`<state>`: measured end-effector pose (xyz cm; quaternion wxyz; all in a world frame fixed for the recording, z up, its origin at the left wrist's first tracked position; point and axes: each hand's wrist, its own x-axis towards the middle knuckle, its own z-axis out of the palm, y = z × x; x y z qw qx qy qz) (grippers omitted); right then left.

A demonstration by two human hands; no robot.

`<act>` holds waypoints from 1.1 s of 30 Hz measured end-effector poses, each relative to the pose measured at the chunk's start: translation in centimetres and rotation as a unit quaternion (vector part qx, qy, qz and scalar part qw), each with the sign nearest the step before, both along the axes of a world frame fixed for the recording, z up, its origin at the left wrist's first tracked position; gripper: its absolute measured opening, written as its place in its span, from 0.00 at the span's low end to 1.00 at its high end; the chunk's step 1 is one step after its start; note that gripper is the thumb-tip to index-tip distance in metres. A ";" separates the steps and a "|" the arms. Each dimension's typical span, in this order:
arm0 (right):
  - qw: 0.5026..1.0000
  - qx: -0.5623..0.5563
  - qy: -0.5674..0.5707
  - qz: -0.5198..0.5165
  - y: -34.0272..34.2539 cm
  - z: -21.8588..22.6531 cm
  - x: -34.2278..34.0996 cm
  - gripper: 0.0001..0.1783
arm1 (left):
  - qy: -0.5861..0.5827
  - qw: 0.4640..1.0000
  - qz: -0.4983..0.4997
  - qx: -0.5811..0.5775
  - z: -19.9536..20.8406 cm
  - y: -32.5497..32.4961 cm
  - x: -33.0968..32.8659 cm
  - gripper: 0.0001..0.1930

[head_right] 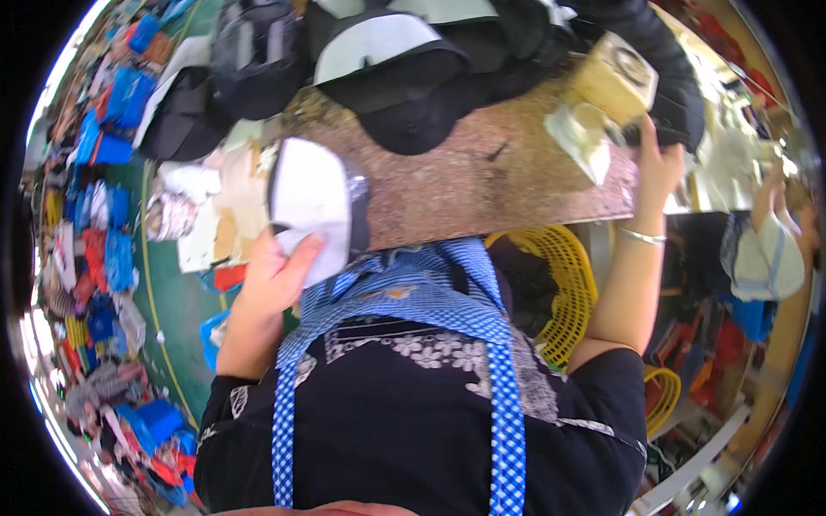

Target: The person applies adhesive to shoe upper components using a handheld brush, inserts foam strips onto the glued pieces, and folds and presses the fabric layers together by hand.

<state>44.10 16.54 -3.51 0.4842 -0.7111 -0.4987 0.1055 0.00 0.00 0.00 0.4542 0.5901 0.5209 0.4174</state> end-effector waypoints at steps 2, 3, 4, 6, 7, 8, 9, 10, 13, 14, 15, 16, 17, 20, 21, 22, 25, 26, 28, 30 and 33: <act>0.979 -0.073 0.174 0.083 -2.5 1.2 0.5 0.09 | -0.092 0.993 -0.008 -0.072 -0.4 -0.5 1.5 0.13; 0.946 -0.067 0.276 0.159 0.4 0.1 -3.6 0.08 | -0.100 0.994 -0.007 -0.048 -1.5 2.9 -0.2 0.13; 0.929 -0.059 0.317 0.182 -1.0 0.9 -7.2 0.05 | -0.097 0.992 -0.024 -0.076 -1.8 2.7 -0.6 0.13; 0.878 -0.009 0.384 0.286 -4.8 2.7 -12.5 0.03 | -0.101 0.988 -0.042 -0.113 -1.8 1.0 0.4 0.14; 0.841 0.027 0.379 0.386 -5.6 3.3 -14.8 0.02 | -0.120 0.986 -0.035 -0.115 -1.6 1.1 0.8 0.15; 0.795 0.057 0.399 0.453 -6.3 4.0 -17.4 0.03 | -0.138 0.983 -0.030 -0.116 -1.5 1.5 1.1 0.16; 0.778 0.062 0.411 0.472 -7.1 4.4 -19.5 0.05 | -0.137 0.983 -0.032 -0.116 -1.5 1.6 1.5 0.16; 0.759 0.069 0.422 0.491 -7.7 4.7 -21.5 0.06 | -0.140 0.985 -0.019 -0.099 -1.7 1.8 1.8 0.17; 0.804 0.141 0.284 0.503 -9.4 2.2 -23.8 0.11 | -0.147 0.986 0.010 -0.073 -1.5 2.2 1.8 0.19; 0.789 0.143 0.224 0.554 -10.2 2.3 -23.5 0.11 | -0.187 0.979 0.029 -0.077 -1.8 2.4 1.5 0.19; 0.769 0.142 0.163 0.602 -10.9 2.4 -23.3 0.11 | -0.227 0.969 0.048 -0.083 -2.0 2.3 1.3 0.20; 0.768 0.142 0.163 0.603 -10.7 2.4 -23.4 0.11 | -0.203 0.973 0.058 -0.087 -2.1 2.2 1.1 0.22; 0.790 0.120 0.195 0.569 -10.2 2.3 -23.6 0.11 | -0.204 0.973 0.060 -0.088 -2.2 2.5 0.8 0.22; 0.847 0.129 0.277 0.435 -8.8 3.2 -24.5 0.12 | -0.198 0.974 0.014 -0.109 -2.3 2.3 1.2 0.22; 0.860 0.178 0.241 0.414 -8.2 3.0 -24.8 0.13 | -0.199 0.974 0.015 -0.109 -2.4 2.5 1.5 0.22; 0.825 0.237 0.171 0.483 -8.4 2.7 -25.1 0.14 | -0.209 0.972 0.024 -0.106 -2.5 2.6 1.8 0.22; 0.714 0.177 0.058 0.675 -10.8 3.2 -24.9 0.14 | -0.288 0.949 0.078 -0.103 -2.3 3.2 1.9 0.23; 0.730 0.166 0.076 0.659 -10.2 2.9 -24.3 0.14 | -0.297 0.945 0.080 -0.106 -2.2 3.3 1.8 0.23; 0.794 0.127 0.283 0.523 -9.7 2.1 -24.6 0.14 | -0.307 0.941 0.087 -0.112 -2.2 3.2 1.8 0.23; 0.797 0.127 0.238 0.540 -9.6 2.4 -23.7 0.13 | -0.314 0.943 0.059 -0.097 -2.3 3.6 1.8 0.22; 0.745 0.038 0.186 0.639 -10.2 2.0 -22.6 0.12 | -0.373 0.915 0.080 -0.131 -2.2 4.3 2.3 0.22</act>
